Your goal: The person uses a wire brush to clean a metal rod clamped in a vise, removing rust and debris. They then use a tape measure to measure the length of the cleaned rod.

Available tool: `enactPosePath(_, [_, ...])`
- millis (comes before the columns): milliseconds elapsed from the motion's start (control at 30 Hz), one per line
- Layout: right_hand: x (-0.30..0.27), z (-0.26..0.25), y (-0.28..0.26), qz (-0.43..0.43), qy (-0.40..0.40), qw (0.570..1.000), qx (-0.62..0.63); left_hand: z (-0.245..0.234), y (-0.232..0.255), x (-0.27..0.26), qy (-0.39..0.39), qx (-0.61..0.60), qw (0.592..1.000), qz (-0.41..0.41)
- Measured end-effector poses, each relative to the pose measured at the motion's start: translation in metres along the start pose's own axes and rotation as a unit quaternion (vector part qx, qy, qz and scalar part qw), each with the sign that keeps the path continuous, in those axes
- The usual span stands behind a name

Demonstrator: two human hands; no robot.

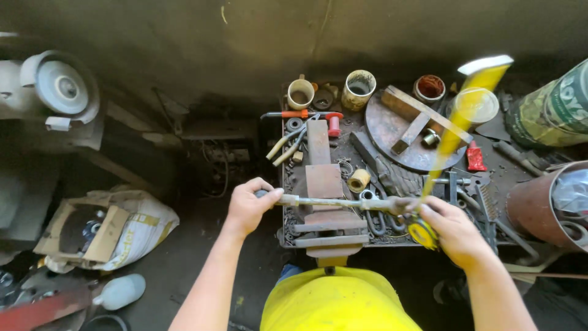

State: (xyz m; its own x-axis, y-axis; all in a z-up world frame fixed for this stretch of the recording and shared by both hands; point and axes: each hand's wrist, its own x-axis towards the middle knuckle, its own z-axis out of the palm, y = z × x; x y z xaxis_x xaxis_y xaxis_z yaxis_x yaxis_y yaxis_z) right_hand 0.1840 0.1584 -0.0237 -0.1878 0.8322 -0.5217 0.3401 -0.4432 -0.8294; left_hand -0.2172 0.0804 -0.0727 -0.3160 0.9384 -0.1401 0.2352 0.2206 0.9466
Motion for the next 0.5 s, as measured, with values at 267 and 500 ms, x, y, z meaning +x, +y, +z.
enactPosePath(267, [-0.004,0.026,-0.052,0.062,0.084,0.943,-0.317,0.014,-0.061,0.028,-0.041,-0.028,0.998,-0.035])
enactPosePath(500, [0.017,0.052,-0.114,0.154,0.02,0.773,-0.615,0.022,-0.066,0.022,0.012,-0.129,0.989,0.072])
